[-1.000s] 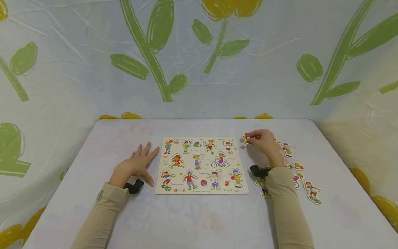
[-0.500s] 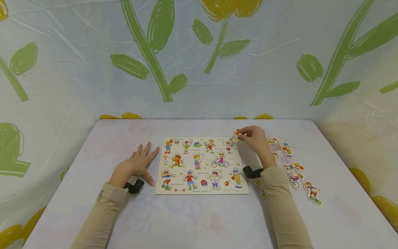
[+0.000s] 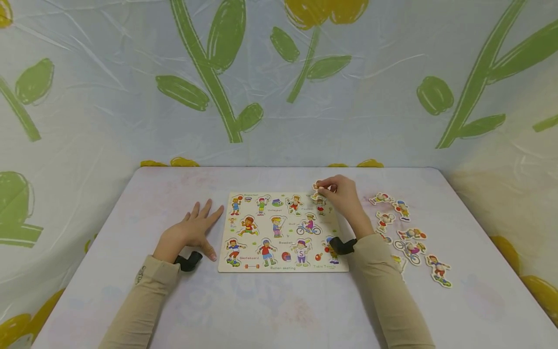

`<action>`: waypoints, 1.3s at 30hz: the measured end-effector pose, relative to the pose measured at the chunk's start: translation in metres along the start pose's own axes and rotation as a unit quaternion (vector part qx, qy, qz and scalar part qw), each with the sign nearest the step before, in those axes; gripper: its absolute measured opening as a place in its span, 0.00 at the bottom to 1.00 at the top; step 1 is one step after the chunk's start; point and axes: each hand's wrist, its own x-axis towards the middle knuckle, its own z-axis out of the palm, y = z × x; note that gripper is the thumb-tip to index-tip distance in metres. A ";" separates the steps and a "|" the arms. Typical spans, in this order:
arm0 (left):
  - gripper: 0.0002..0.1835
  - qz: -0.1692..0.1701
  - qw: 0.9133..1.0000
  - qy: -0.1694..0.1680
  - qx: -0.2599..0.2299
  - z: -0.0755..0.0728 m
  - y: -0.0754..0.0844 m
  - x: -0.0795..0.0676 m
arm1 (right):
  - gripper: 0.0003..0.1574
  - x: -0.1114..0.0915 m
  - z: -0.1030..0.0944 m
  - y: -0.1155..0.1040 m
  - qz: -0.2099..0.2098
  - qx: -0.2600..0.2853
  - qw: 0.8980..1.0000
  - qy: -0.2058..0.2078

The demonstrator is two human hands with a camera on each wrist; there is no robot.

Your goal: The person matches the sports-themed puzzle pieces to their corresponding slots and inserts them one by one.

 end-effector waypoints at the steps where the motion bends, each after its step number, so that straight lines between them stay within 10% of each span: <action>1: 0.76 0.000 1.000 -0.001 0.000 0.000 0.000 0.000 | 0.08 0.000 0.002 -0.003 -0.004 0.001 1.000 0.002; 39: 0.76 -0.005 1.000 -0.008 0.002 -0.002 -0.003 0.005 | 0.07 -0.012 0.064 -0.085 -0.057 0.039 0.998 -0.002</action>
